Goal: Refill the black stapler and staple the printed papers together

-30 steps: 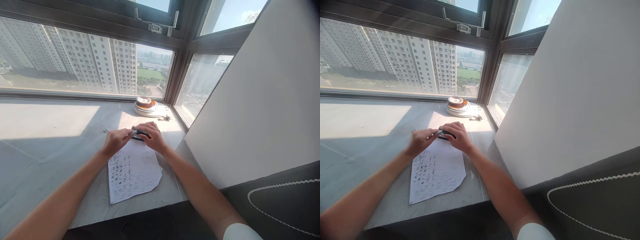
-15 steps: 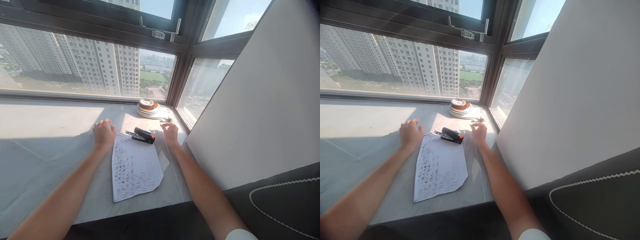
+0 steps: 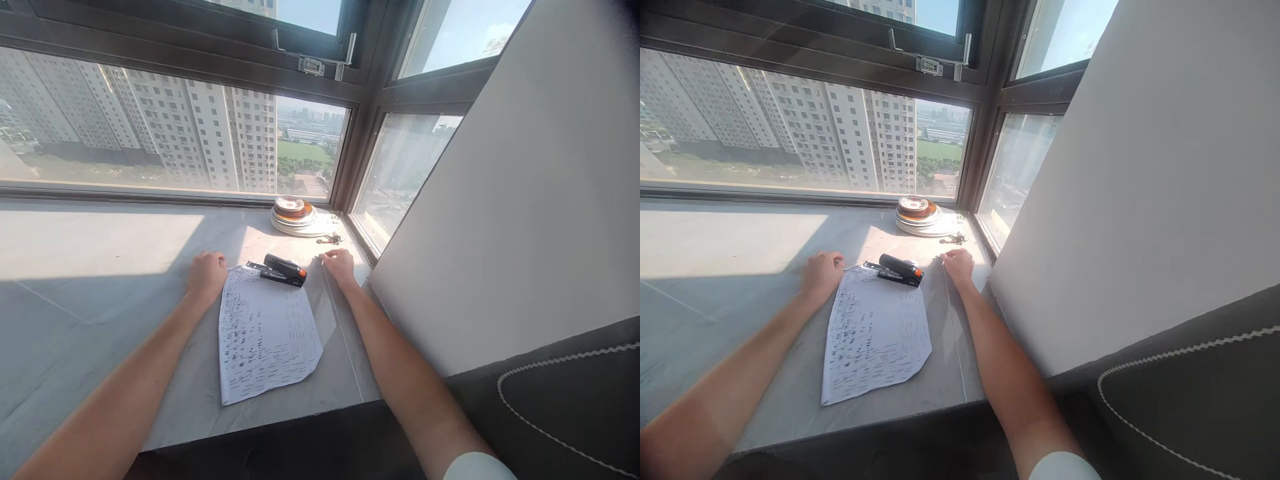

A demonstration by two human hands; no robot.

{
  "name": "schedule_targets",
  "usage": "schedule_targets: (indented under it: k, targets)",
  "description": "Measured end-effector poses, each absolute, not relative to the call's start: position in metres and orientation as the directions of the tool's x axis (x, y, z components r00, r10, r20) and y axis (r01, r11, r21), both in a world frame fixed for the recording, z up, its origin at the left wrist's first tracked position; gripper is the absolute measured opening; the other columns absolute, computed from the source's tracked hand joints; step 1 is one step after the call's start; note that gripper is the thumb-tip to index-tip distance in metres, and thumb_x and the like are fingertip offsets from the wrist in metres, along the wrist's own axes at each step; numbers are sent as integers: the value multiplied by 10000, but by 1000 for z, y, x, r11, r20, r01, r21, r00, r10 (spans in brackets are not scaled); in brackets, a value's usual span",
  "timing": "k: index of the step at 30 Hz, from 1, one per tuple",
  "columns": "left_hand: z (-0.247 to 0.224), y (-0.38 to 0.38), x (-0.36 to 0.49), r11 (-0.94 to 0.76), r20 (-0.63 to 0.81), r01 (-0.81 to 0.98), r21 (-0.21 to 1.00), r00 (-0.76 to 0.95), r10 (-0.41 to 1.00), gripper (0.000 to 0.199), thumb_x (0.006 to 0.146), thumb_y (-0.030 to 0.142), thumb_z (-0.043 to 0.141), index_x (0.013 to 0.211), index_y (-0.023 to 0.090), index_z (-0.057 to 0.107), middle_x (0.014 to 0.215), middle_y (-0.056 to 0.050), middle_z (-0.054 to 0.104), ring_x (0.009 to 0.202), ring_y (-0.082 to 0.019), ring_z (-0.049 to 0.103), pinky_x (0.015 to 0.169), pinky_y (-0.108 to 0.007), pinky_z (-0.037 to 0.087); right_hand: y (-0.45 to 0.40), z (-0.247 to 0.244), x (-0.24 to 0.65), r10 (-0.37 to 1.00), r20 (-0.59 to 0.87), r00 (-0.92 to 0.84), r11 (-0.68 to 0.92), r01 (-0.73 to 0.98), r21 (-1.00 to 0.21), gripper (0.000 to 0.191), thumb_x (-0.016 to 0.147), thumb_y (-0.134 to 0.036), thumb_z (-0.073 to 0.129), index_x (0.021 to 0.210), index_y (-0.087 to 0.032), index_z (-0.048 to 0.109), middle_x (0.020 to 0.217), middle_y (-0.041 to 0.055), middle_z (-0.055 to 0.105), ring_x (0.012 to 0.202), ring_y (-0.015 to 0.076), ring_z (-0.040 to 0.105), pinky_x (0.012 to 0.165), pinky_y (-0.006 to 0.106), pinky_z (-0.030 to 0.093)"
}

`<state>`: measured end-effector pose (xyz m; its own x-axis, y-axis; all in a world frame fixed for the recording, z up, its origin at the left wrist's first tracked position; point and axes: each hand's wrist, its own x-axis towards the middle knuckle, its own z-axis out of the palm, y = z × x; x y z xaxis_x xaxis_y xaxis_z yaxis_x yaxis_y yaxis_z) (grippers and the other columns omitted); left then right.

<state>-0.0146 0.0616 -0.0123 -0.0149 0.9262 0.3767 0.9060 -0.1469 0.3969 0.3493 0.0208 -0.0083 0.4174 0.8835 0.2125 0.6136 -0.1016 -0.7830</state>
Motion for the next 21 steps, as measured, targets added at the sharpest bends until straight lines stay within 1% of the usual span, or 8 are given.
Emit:
schedule_targets:
  k: [3, 6, 11, 13, 15, 16, 18, 21]
  targets:
    - [-12, 63, -14, -133, 360, 904, 406, -24, 933, 313, 863, 222, 544, 1080, 174, 765, 1062, -219, 707, 976, -394, 657, 850, -482, 507, 22, -8, 345, 904, 226, 362, -63, 637, -768, 203, 854, -307, 698, 685, -221, 769, 949, 80, 785, 1059, 270, 706, 917, 371, 521]
    - [-12, 64, -14, -90, 353, 915, 394, -61, 934, 338, 870, 227, 541, 1123, 154, 752, 1124, -245, 682, 1016, -400, 655, 887, -490, 502, 22, -9, 344, 910, 244, 335, -36, 651, -758, 164, 861, -281, 701, 762, -196, 799, 1010, 103, 779, 1109, 278, 682, 932, 376, 509]
    - [-9, 63, -14, -84, 325, 904, 420, -63, 943, 286, 890, 212, 532, 1061, 157, 754, 984, -215, 709, 1052, -412, 644, 944, -508, 474, 25, -16, 347, 896, 292, 333, 0, 659, -752, 166, 872, -239, 674, 780, -184, 801, 959, 102, 776, 1137, 275, 658, 955, 375, 512]
    - [-5, 61, -13, -113, 374, 901, 420, -58, 926, 302, 918, 209, 494, 1069, 160, 751, 963, -204, 705, 1043, -405, 638, 947, -509, 473, 26, -18, 348, 887, 309, 342, 11, 655, -755, 143, 859, -222, 674, 827, -184, 808, 996, 106, 768, 1111, 268, 661, 945, 379, 524]
    - [1, 56, -9, -193, 479, 894, 403, -26, 877, 333, 954, 209, 451, 1107, 172, 744, 995, -193, 688, 1051, -382, 623, 957, -498, 476, 25, -15, 346, 870, 337, 359, 36, 635, -771, 172, 833, -216, 698, 952, -178, 817, 1098, 116, 745, 1018, 249, 674, 896, 382, 545]
    - [5, 54, -6, -249, 538, 885, 393, -2, 843, 345, 971, 213, 435, 1130, 181, 739, 1012, -182, 675, 1055, -365, 615, 960, -486, 480, 23, -12, 343, 858, 367, 359, 73, 623, -779, 216, 831, -232, 711, 1014, -180, 813, 1132, 118, 731, 964, 235, 674, 867, 381, 553]
    - [10, 49, 2, -367, 628, 849, 381, 54, 776, 352, 999, 224, 422, 1168, 193, 730, 1041, -159, 650, 1037, -331, 610, 932, -456, 497, 17, -3, 333, 837, 454, 304, 205, 596, -776, 258, 872, -317, 717, 1083, -195, 801, 1118, 104, 718, 887, 212, 657, 824, 376, 559]
    - [15, 42, 14, -527, 675, 755, 390, 156, 722, 339, 1017, 244, 441, 1195, 181, 723, 1069, -133, 639, 922, -270, 629, 840, -405, 524, 3, 10, 309, 827, 559, 55, 456, 517, -724, 314, 987, -449, 624, 1161, -236, 776, 1072, 76, 711, 904, 201, 649, 816, 354, 554]
